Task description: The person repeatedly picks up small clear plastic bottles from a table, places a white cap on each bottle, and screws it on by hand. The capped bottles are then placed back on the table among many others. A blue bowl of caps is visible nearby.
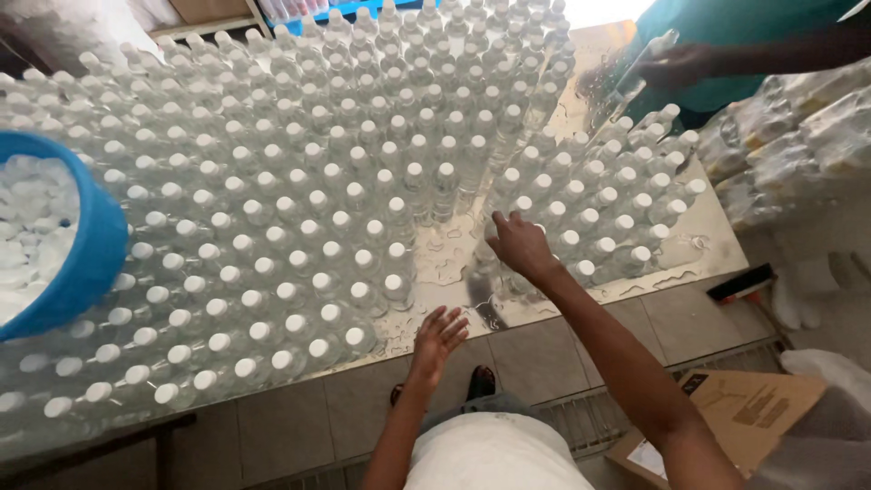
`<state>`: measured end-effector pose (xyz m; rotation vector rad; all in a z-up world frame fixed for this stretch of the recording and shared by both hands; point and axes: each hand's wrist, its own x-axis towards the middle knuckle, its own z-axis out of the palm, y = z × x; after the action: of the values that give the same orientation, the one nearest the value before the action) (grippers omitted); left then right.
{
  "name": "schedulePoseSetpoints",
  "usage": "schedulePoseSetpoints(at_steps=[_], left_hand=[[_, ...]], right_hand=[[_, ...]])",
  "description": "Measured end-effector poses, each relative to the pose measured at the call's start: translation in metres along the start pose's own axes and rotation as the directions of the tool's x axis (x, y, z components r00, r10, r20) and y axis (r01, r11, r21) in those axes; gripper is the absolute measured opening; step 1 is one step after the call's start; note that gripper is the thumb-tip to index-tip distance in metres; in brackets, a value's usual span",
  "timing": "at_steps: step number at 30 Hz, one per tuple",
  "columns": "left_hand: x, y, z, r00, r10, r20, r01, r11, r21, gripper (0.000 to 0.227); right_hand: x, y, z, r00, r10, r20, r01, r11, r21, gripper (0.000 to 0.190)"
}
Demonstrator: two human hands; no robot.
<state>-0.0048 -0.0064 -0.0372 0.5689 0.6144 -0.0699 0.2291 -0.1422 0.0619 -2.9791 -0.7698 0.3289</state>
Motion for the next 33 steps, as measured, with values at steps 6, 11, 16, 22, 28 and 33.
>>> schedulePoseSetpoints(at_steps=[6,11,16,22,28,33], left_hand=[[0.017,-0.016,0.007,0.972,0.228,0.053,-0.228,0.867,0.443,0.069],[-0.035,0.042,0.078,0.754,0.533,0.383,-0.546,0.186,0.817,0.111],[-0.067,0.065,0.107,0.771,0.392,0.502,-0.585,0.125,0.802,0.111],[-0.073,0.071,0.098,0.717,0.332,0.613,-0.692,0.234,0.683,0.066],[-0.056,0.052,0.087,0.766,0.331,0.550,-0.627,0.199,0.753,0.063],[-0.060,0.062,0.076,0.773,0.378,0.509,-0.587,0.126,0.799,0.061]], right_hand=[[-0.018,-0.007,-0.003,0.980,-0.197,0.010,0.191,0.961,0.198,0.037],[-0.095,-0.041,-0.123,0.937,-0.345,0.054,0.297,0.869,0.395,0.033],[-0.147,-0.053,-0.198,0.843,-0.529,0.099,0.440,0.782,0.441,0.032],[-0.118,-0.014,-0.143,0.373,-0.924,-0.079,0.818,0.368,-0.443,0.033],[-0.106,-0.012,-0.081,0.668,-0.655,-0.353,0.638,0.749,-0.181,0.037],[-0.105,-0.023,-0.095,0.883,-0.135,0.449,0.006,0.961,0.278,0.091]])
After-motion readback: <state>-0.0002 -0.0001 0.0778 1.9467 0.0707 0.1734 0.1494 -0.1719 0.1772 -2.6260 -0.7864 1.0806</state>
